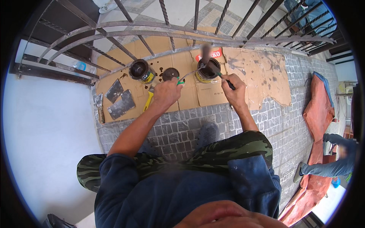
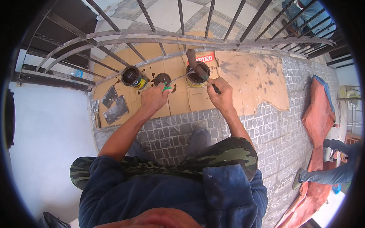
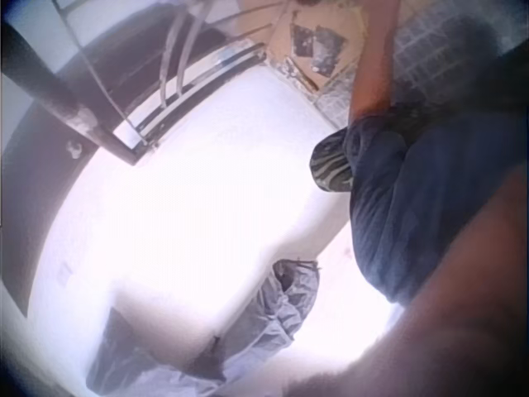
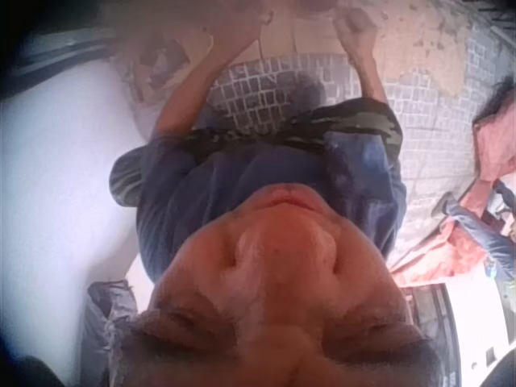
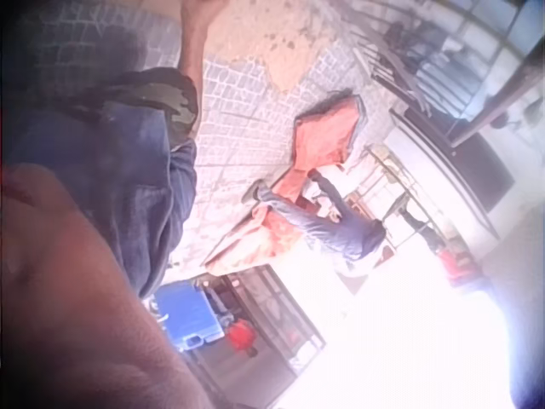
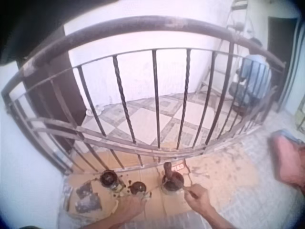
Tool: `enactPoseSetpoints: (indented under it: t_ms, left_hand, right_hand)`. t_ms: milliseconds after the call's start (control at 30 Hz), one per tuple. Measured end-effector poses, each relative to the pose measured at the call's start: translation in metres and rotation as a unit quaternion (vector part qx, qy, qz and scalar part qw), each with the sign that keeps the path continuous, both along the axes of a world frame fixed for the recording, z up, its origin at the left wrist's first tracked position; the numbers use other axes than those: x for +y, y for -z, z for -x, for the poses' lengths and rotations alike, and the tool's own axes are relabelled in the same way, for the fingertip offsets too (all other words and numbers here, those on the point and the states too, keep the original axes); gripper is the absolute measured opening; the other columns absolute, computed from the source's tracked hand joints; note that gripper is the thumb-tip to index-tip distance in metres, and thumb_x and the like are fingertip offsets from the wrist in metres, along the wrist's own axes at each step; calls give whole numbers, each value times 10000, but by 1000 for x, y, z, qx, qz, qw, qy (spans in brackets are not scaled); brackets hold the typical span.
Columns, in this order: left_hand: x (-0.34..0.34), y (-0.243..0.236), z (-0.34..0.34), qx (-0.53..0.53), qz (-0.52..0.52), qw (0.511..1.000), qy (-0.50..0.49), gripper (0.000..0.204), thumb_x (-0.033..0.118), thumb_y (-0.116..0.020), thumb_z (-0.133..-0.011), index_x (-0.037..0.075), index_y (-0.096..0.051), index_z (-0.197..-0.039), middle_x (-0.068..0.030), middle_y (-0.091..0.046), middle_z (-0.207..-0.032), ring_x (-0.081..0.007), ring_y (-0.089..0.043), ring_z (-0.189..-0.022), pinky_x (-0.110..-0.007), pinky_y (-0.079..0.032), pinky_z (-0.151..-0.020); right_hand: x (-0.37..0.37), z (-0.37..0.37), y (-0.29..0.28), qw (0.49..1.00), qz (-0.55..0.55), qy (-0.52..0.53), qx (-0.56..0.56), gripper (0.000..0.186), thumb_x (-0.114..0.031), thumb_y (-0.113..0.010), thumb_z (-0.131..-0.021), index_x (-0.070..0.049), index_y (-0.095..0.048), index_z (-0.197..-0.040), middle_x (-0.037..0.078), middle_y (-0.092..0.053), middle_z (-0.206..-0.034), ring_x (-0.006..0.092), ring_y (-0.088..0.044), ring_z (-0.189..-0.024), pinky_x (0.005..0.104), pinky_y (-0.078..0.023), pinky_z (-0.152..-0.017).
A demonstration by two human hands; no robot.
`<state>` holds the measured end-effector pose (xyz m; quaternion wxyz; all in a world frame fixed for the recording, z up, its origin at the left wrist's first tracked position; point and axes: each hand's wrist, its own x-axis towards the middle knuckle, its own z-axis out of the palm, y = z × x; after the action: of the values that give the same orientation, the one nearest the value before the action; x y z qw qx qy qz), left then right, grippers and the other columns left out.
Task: The person sits on the floor and uses a green-handled tool to stir dark paint in a yellow can. They then transfer some of the paint into a smaller container using the same tool.
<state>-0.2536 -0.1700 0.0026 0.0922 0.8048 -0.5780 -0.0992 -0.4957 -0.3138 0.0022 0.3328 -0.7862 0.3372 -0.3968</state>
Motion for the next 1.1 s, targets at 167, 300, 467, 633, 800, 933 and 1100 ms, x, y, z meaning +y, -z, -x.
enactPoseSetpoints:
  t_ms: [167,300,467,633,800,933,1100]
  left_hand:
    - [0,1,-1,14,8,1000,-9,389,423,-601,-966,35,-612,-938,-191,-691,-722,-384,-701,-688,-504,-534,-608]
    - [-1,4,-5,-6,15,1000,11,375,416,-615,-957,42,-602,-920,-178,-687,-715,-373,-696,-677,-494,-530,-601]
    - [0,9,-15,-27,78,995,61,342,386,-646,-937,52,-585,-895,-157,-668,-684,-357,-680,-643,-469,-523,-575]
    - [-2,11,-16,-21,88,993,71,342,384,-651,-934,52,-584,-884,-160,-666,-678,-357,-677,-628,-466,-520,-561]
    - [-2,10,-14,-21,70,995,64,355,395,-640,-945,51,-587,-878,-174,-672,-682,-370,-680,-629,-477,-522,-562]
    - [-2,9,-15,-19,74,995,62,374,412,-631,-954,47,-588,-883,-177,-671,-679,-375,-680,-630,-482,-523,-564]
    - [-3,8,-13,-15,62,997,48,378,406,-634,-948,36,-611,-876,-189,-676,-669,-379,-690,-630,-488,-538,-569]
  right_hand:
    - [6,10,-6,998,-21,62,-4,149,-48,-683,-864,32,-732,-980,132,-637,-761,194,-593,-639,322,-467,-601]
    - [3,17,-16,985,-122,93,-78,157,-40,-668,-927,26,-731,-1055,26,-628,-765,79,-581,-704,244,-456,-629]
    - [-13,11,-16,993,-86,28,-74,158,-61,-688,-909,23,-722,-1038,60,-652,-848,124,-593,-778,280,-470,-694]
    - [-21,14,-9,998,9,-19,-61,131,-27,-687,-886,25,-712,-1003,89,-648,-850,155,-592,-741,289,-468,-673]
    - [-21,14,1,999,7,-33,-35,126,-19,-685,-871,24,-712,-987,107,-636,-825,190,-600,-714,309,-473,-652]
    - [-11,13,11,999,14,-34,1,142,-10,-686,-842,22,-717,-976,149,-612,-800,265,-620,-699,342,-485,-641]
    - [-7,22,13,996,53,-52,47,151,-9,-674,-826,9,-725,-966,147,-623,-810,287,-640,-718,369,-504,-652]
